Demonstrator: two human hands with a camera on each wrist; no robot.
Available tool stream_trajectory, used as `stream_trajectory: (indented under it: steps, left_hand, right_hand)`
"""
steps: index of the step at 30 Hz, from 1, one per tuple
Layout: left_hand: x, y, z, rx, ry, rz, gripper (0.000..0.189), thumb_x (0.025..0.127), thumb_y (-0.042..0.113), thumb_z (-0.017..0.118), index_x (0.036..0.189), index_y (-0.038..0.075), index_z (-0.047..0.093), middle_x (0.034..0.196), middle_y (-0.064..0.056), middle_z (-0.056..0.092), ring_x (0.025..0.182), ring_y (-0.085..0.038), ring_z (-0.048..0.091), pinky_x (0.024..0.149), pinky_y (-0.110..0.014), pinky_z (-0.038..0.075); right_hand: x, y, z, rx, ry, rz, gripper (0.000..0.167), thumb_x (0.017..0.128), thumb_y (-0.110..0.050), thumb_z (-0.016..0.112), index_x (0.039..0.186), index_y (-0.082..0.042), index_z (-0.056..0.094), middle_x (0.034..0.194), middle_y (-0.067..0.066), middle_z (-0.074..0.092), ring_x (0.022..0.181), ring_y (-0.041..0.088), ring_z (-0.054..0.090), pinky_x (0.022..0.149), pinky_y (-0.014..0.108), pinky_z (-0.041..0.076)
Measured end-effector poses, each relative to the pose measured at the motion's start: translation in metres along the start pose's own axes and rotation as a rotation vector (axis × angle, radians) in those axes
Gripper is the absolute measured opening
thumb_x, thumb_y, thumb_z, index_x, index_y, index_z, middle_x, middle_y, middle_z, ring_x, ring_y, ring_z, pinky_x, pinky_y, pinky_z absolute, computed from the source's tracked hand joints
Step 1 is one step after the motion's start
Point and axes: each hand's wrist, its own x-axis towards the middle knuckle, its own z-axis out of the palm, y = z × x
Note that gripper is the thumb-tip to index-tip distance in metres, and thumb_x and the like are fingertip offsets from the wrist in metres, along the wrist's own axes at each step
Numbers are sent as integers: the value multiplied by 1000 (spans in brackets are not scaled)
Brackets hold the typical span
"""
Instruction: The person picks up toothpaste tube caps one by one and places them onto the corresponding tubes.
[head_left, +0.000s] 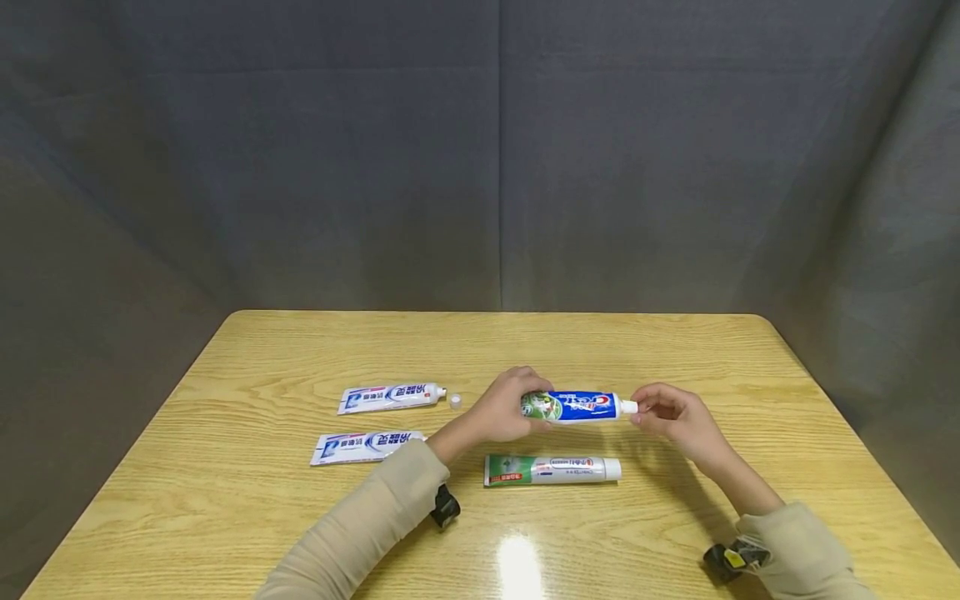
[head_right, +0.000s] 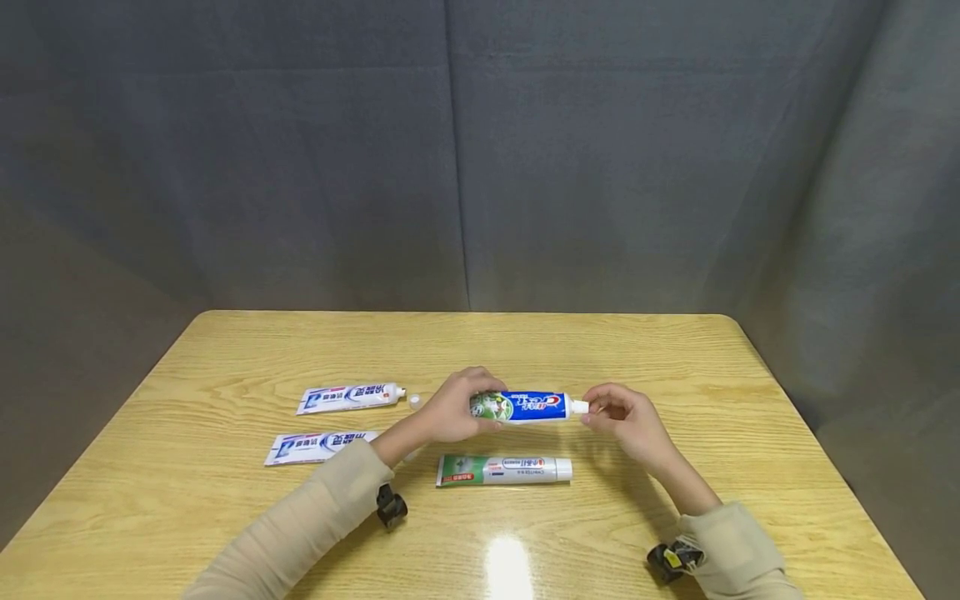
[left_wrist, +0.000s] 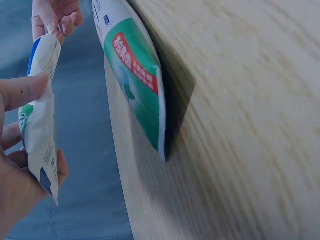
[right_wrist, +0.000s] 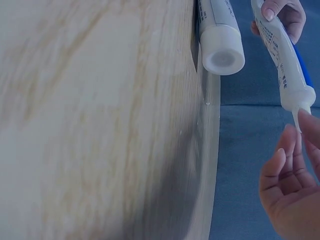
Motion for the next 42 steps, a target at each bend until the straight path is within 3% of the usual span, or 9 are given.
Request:
stream_trajectory:
  steps: [11, 22, 36, 42]
  left_hand:
    - [-1, 2, 2, -1, -5, 5, 45, 73, 19, 76, 113, 4, 61, 103, -2, 58, 95, -14, 51, 86, -26, 40]
    - [-1, 3, 2, -5, -24, -14, 45, 75, 19, 75, 115, 5, 60, 105, -2, 57, 98, -15, 51, 87, -28, 40]
    - [-1, 3, 2, -11, -24, 4, 46, 75, 15, 74, 116, 2, 59, 107, -5, 57, 101, -18, 50, 87, -29, 41]
    - [-1, 4, 1, -3, -29, -3, 46, 75, 17, 74, 117, 4, 59, 108, -4, 57, 103, -18, 50, 88, -30, 41]
  right_hand:
    - [0, 2, 0, -81, 58, 24, 20, 77, 1, 68, 94, 9, 62, 81, -1, 62, 67, 7, 57, 58, 29, 50]
    - [0, 3, -3, -57, 60, 61, 21, 78, 0, 68, 94, 12, 62, 81, -6, 64, 69, 7, 60, 62, 30, 51]
    - [-1, -2, -2, -106, 36, 102, 22, 87, -7, 60, 97, 12, 61, 78, 13, 61, 67, 12, 56, 62, 31, 49]
    - [-1, -2, -2, -89, -8, 65, 21, 91, -7, 54, 96, 12, 60, 69, 10, 56, 61, 13, 50, 54, 30, 42]
